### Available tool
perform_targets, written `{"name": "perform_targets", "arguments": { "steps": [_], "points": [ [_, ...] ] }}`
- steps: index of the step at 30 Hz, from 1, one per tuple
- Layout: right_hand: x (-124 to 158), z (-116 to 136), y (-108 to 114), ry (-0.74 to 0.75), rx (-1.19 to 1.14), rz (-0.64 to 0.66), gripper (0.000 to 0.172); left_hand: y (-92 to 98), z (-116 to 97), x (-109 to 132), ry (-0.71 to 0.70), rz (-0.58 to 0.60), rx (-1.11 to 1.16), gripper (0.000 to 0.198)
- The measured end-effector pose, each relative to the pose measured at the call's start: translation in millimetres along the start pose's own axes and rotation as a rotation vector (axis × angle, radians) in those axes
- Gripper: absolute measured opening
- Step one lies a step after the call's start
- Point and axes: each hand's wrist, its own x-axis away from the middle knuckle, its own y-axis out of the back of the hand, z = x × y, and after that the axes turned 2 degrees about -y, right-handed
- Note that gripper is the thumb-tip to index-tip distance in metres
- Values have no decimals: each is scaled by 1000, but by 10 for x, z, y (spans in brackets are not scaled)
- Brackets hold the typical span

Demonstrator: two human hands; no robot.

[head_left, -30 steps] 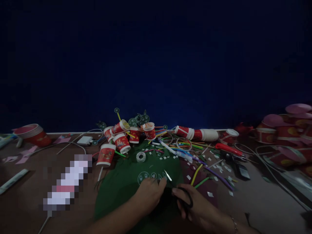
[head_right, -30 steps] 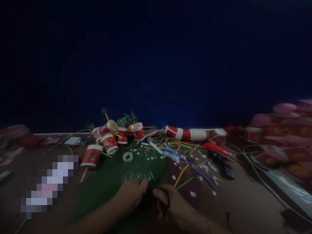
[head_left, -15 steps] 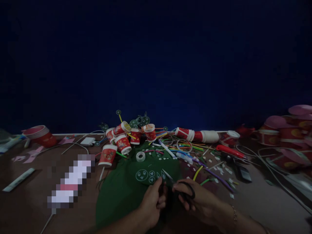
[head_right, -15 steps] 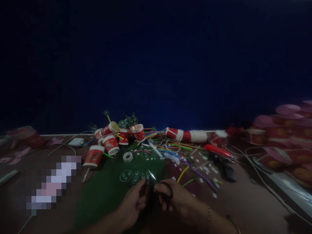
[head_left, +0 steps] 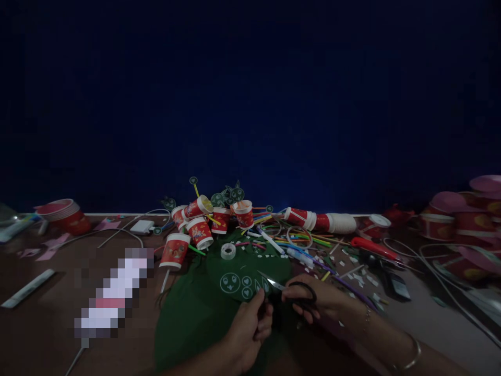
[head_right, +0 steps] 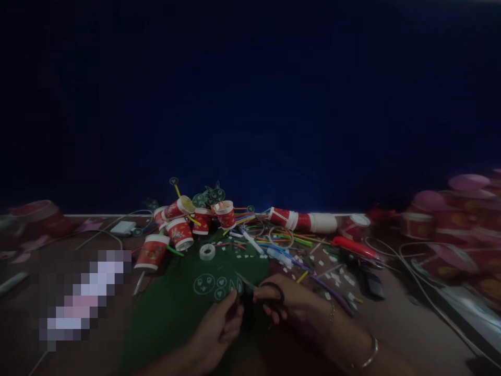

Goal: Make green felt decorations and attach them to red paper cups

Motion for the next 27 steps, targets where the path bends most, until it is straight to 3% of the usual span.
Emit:
{"name": "perform_targets", "arguments": {
  "steps": [7,15,19,23,27],
  "points": [
    [-2,-41,-5,16,-32,-34,29,11,18,-22,3,3,-2,29],
    [-166,117,253,-75,49,165,25,3,5,-21,-2,16,17,32],
    [-219,127,315,-37,88,160,23,-7,-6,-20,-2,2,31,31],
    [-202,126,330,-69,111,118,20,-18,-10,-6,-22,-73,38,32],
    [-199,163,348,-71,129,115,18,-16,-15,-4,-133,-182,62,39]
  ]
}}
